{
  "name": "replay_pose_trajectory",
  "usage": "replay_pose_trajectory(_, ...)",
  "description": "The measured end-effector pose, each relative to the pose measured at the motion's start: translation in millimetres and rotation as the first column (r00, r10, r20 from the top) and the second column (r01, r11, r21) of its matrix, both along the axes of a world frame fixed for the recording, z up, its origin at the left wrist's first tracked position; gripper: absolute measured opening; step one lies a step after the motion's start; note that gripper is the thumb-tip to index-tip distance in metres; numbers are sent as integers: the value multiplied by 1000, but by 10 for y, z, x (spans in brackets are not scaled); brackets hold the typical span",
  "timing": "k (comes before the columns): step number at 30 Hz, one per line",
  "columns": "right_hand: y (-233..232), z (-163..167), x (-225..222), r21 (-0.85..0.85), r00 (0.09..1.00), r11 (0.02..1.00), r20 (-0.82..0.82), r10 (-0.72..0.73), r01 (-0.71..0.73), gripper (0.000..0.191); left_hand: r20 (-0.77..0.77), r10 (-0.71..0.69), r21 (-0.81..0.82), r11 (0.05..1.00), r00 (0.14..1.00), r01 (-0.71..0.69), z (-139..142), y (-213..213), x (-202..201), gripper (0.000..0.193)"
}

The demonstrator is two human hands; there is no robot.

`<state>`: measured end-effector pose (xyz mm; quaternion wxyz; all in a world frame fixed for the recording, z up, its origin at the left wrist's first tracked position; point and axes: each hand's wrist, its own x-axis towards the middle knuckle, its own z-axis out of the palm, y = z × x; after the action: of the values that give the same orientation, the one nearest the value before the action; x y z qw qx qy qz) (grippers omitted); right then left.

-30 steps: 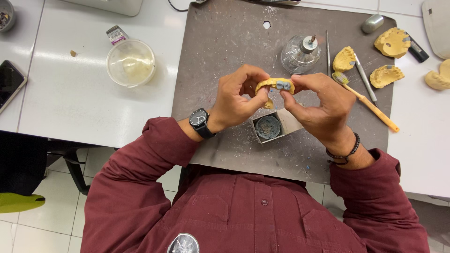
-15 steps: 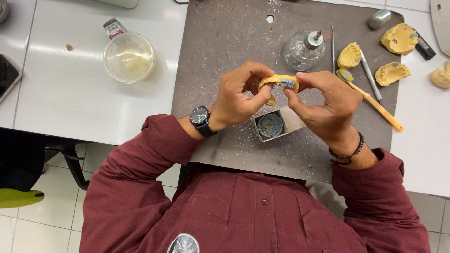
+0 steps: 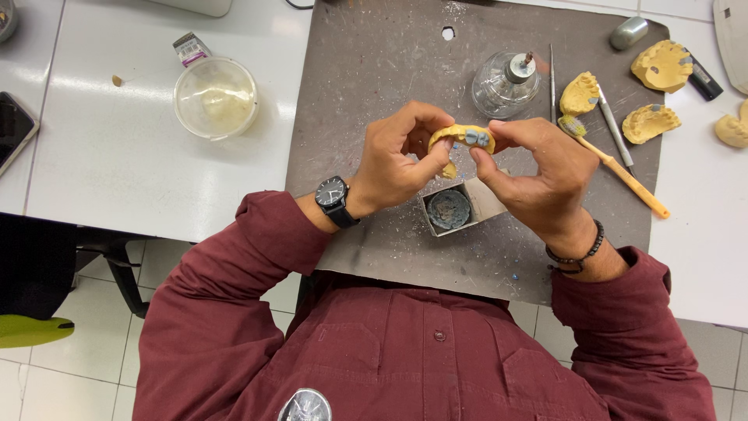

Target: The person holds a yellow dental plaster tooth model in one hand and scrapes and carves its surface with a metal carving tool, working over an open box that catches debris. They occasionally switch to a small knife and a toothbrush to refine and clean the model.

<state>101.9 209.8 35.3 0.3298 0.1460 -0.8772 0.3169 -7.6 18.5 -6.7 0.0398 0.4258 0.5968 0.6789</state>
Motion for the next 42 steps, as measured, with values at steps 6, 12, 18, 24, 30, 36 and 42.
replay_pose_trajectory(6,-8,2,17,-26,1000,1000,16,7,-6,38,259,-143,14,989,955,144,62,-40,7,15)
replay_pose_trajectory(12,-2,-54,0,-20,999,1000,36,8,-8,39,582,-214,47,972,784,231,103,-34,-60,14)
replay_pose_trajectory(18,-7,-105,5,-39,999,999,49,-14,16,35,597,-174,7,977,783,212,94,-16,-66,16)
replay_pose_trajectory(24,1,-113,-12,-30,999,999,50,-12,13,36,577,-186,17,976,795,217,64,-9,-73,14)
replay_pose_trajectory(30,-13,-93,-13,-35,999,999,46,-6,8,36,508,-196,38,978,839,205,42,5,-70,14)
replay_pose_trajectory(36,-11,-86,-13,-38,998,999,56,-4,6,37,492,-180,29,981,851,191,44,-11,-47,14)
replay_pose_trajectory(42,-20,-106,-16,-57,999,998,44,-15,17,35,453,-183,45,982,872,183,52,-9,-23,15)
